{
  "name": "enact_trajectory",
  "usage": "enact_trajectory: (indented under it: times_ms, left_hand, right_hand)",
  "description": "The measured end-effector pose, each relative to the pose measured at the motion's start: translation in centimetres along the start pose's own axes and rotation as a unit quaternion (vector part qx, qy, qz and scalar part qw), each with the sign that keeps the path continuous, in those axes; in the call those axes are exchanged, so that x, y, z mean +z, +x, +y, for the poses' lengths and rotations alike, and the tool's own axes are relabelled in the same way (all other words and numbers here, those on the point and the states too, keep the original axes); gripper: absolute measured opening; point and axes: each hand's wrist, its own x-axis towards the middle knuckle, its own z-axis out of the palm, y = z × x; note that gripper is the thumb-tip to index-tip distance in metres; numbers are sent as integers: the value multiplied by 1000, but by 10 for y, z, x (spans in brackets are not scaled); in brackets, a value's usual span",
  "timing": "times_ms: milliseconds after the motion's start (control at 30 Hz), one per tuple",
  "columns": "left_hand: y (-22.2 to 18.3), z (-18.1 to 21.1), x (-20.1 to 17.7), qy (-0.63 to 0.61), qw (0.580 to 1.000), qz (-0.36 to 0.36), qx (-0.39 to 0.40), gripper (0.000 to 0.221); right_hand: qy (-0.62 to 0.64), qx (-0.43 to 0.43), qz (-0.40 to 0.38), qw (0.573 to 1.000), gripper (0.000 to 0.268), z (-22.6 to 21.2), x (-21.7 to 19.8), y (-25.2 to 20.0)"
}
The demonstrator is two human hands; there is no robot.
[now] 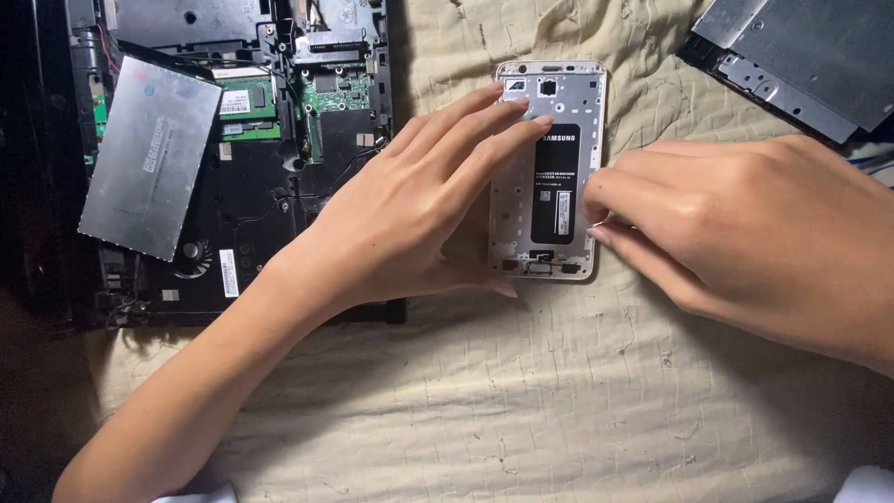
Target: Disassembling internal components of a smartphone chassis using a small prying tool on a cloth workspace.
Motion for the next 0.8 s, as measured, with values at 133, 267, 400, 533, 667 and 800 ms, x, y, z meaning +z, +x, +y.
enact_trajectory:
  times_ms: [133,267,400,533,667,800]
  left_hand:
    - [-1,-1,0,-10,1000,5,7,130]
    - [0,-4,9,6,998,41,53,105]
    - [1,0,-2,-105,986,113,65,55]
    - [-1,1,-5,-154,976,129,81,30]
    - [0,2,-11,-160,972,133,108,22]
    - [0,3,-13,-170,968,144,111,12]
  right_hand:
    - [12,-4,23,1000,6,0,-1,-1]
    - [21,-31,58,998,11,0,-6,2]
    - [112,-50,107,987,14,-10,-22,4]
    - [167,-110,191,961,14,-18,-23,10]
    - [207,-135,201,948,13,-26,-24,16]
    - [218,-139,222,940,14,-29,-22,19]
